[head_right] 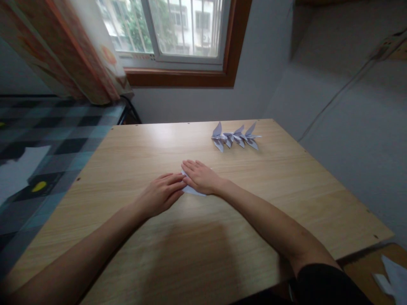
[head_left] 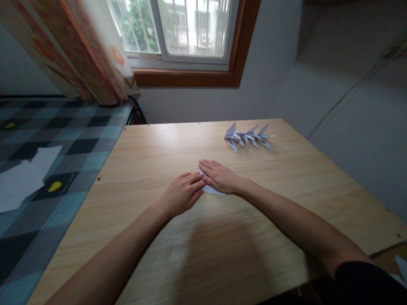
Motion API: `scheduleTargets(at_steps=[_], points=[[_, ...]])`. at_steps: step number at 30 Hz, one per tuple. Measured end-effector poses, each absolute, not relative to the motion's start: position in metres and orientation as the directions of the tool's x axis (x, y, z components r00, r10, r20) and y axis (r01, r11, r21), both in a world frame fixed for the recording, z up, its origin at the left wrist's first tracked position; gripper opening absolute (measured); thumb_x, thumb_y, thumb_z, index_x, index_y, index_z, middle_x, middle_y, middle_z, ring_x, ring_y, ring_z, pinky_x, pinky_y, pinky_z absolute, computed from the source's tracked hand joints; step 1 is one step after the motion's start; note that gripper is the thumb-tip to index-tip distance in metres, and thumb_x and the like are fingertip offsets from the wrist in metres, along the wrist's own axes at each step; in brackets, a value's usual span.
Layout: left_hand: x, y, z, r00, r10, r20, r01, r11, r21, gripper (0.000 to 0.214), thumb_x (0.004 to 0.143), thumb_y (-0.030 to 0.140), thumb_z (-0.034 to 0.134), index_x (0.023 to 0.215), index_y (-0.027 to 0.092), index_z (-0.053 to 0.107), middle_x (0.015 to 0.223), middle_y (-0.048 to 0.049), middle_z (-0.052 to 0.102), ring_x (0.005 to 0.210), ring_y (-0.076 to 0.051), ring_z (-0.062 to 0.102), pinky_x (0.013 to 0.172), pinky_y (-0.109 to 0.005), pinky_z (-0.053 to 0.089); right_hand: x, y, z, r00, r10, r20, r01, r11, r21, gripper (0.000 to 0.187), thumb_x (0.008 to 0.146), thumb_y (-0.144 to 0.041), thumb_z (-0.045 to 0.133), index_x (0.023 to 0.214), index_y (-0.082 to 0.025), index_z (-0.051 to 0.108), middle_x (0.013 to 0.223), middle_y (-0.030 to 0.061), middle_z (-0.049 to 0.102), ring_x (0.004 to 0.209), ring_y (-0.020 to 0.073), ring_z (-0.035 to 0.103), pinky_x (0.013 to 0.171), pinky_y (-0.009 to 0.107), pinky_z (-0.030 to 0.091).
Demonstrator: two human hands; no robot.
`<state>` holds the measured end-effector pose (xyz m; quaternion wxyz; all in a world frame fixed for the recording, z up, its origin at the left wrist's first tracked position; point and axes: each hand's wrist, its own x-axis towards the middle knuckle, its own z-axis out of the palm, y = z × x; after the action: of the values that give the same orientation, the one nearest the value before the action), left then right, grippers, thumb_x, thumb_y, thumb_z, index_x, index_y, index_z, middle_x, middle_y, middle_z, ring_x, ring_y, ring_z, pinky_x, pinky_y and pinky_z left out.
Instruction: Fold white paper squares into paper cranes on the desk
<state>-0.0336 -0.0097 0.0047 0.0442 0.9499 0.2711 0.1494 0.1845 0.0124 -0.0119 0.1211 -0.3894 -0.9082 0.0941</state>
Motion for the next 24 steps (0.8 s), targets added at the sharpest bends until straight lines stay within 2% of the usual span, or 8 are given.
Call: scheduleTargets(at_steps=[4, 6, 13, 16, 19, 24], points=[[-0.036, -0.007, 0.006, 0.794, 0.556, 0.245, 0.514, -0.83, 0.217, 0.024, 0.097, 0.025, 0.047, 0.113, 0.018, 0.063, 0.127, -0.0108, 0.068, 0.119, -0.025, 0.064, 0.108, -0.048, 0.047, 0.194, 0.003, -0.011, -0.679, 0.731, 0.068, 0.711, 0.677, -0.188, 0.074, 0.1, -0.054, 0.039, 0.153, -0.004, 0.03, 0.162, 0.0238, 0.024, 0.153, 0.0323, 0.022, 0.124, 0.051, 0.02], [-0.037, -0.005, 0.005, 0.793, 0.558, 0.244, 0.515, -0.828, 0.219, 0.021, 0.096, 0.025, 0.048, 0.11, 0.017, 0.062, 0.127, -0.0113, 0.068, 0.119, -0.025, 0.064, 0.107, -0.048, 0.047, 0.198, -0.004, -0.008, -0.681, 0.731, 0.039, 0.716, 0.677, -0.17, 0.08, 0.099, -0.057, 0.039, 0.154, -0.001, 0.028, 0.162, 0.0252, 0.022, 0.153, 0.0337, 0.02, 0.124, 0.051, 0.019], [-0.037, -0.006, 0.007, 0.797, 0.556, 0.237, 0.518, -0.83, 0.207, 0.021, 0.096, 0.025, 0.047, 0.111, 0.019, 0.06, 0.127, -0.0095, 0.069, 0.122, -0.024, 0.062, 0.107, -0.047, 0.046, 0.221, -0.039, -0.005, -0.7, 0.715, 0.003, 0.704, 0.69, -0.171, 0.07, 0.101, -0.049, 0.039, 0.156, -0.007, 0.027, 0.163, 0.0195, 0.024, 0.153, 0.0296, 0.021, 0.124, 0.051, 0.017], [-0.036, -0.008, 0.01, 0.798, 0.551, 0.245, 0.515, -0.834, 0.199, 0.02, 0.096, 0.025, 0.048, 0.111, 0.019, 0.06, 0.124, -0.0096, 0.069, 0.122, -0.024, 0.062, 0.105, -0.045, 0.047, 0.231, -0.051, -0.005, -0.699, 0.715, 0.031, 0.705, 0.695, -0.14, 0.061, 0.102, -0.041, 0.039, 0.154, -0.008, 0.033, 0.161, 0.0176, 0.031, 0.151, 0.0291, 0.028, 0.123, 0.051, 0.023], [-0.036, -0.009, 0.01, 0.801, 0.536, 0.265, 0.508, -0.844, 0.172, 0.018, 0.096, 0.027, 0.05, 0.11, 0.019, 0.06, 0.121, -0.0094, 0.069, 0.12, -0.024, 0.062, 0.102, -0.043, 0.048, 0.235, -0.06, -0.005, -0.682, 0.718, 0.139, 0.713, 0.695, -0.092, 0.052, 0.1, -0.032, 0.044, 0.146, -0.008, 0.045, 0.155, 0.018, 0.044, 0.144, 0.0313, 0.041, 0.119, 0.051, 0.032], [-0.034, -0.011, 0.011, 0.796, 0.542, 0.269, 0.54, -0.837, 0.09, 0.017, 0.096, 0.032, 0.053, 0.102, 0.018, 0.06, 0.11, -0.0103, 0.07, 0.109, -0.026, 0.064, 0.095, -0.042, 0.048, 0.228, -0.065, -0.003, -0.694, 0.629, 0.349, 0.655, 0.754, -0.056, 0.029, 0.095, -0.024, 0.053, 0.119, -0.012, 0.064, 0.124, 0.0175, 0.069, 0.113, 0.0284, 0.064, 0.099, 0.045, 0.051]])
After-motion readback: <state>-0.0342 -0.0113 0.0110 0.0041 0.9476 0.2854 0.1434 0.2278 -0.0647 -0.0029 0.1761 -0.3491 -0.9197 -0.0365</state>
